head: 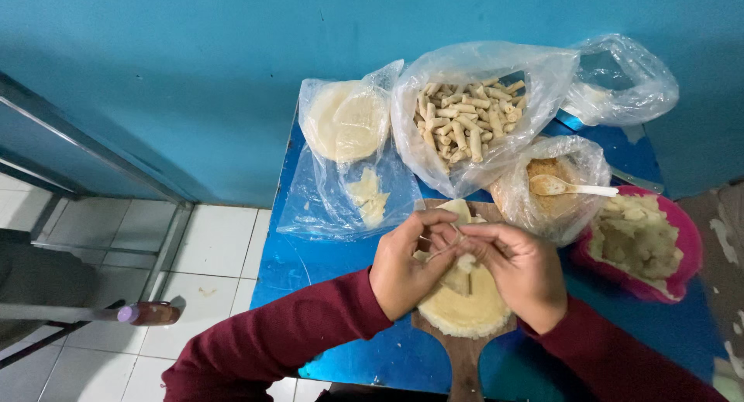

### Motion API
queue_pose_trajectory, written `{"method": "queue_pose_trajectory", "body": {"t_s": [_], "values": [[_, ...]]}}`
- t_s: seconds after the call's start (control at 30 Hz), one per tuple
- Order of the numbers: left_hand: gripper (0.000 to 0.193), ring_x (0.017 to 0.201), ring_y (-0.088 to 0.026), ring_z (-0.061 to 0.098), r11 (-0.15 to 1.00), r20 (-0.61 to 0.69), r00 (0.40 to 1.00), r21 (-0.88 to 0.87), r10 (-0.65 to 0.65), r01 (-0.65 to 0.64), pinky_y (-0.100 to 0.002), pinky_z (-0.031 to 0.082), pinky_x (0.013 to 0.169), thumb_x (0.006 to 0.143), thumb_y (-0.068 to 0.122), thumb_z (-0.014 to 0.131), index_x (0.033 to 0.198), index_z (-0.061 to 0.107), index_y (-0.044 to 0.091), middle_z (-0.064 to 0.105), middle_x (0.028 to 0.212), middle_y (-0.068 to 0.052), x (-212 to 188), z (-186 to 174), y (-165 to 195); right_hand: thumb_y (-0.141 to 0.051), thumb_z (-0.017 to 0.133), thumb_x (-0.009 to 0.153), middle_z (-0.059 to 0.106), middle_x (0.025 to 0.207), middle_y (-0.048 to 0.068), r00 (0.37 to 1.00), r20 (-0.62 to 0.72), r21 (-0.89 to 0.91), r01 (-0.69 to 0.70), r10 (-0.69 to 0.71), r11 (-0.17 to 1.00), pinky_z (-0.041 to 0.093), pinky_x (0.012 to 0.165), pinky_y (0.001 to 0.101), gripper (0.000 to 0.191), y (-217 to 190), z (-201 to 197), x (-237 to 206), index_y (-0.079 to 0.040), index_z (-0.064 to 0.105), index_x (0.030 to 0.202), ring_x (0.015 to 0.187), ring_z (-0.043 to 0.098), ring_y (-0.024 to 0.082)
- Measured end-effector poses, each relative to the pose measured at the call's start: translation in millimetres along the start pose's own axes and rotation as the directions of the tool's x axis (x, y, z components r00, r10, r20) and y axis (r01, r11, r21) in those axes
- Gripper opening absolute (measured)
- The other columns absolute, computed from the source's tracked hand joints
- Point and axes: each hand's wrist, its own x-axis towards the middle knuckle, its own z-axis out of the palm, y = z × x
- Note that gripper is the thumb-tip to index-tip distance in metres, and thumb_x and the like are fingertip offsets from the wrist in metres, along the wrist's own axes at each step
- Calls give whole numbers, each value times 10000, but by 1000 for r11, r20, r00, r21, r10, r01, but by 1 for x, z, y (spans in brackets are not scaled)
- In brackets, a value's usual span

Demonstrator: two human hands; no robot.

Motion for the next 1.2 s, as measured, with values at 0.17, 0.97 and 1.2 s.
{"method": "queue_pose_trajectory", "body": {"t_s": [0.17, 0.97, 1.2], "values": [[408, 878, -91, 609, 990, -76, 995, -128, -68, 58, -236, 534, 793, 924, -48, 733, 1304, 590, -4, 696, 1076, -77, -8, -7, 6, -102, 706, 953, 772, 906, 49, 994, -104, -53, -23, 18, 998, 543, 708, 203, 160, -9, -2, -8, 7, 727, 1069, 791, 679, 53], [270, 836, -166, 652, 999, -19, 1000, 40, 10, -9, -251, 519, 748, 900, 9, 718, 1160, 758, 67, 690, 924, -86, -251, -22, 201, -215, 701, 974, 621, 1280, 63, 994, 88, 574, 4, -66, 819, 493, 957, 271, 467, -98, 70, -313, -33, 497, 1352, 1141, 594, 105], [278, 915, -143, 684, 999, 7, 1000, -49, -8, 8, -251, 549, 820, 948, 29, 727, 1221, 766, 66, 721, 1004, -93, -315, -34, 198, -117, 763, 931, 662, 1223, 91, 993, 111, 608, -99, 39, 788, 512, 936, 294, 496, -86, 118, -356, 16, 531, 1348, 1114, 628, 130]]}}
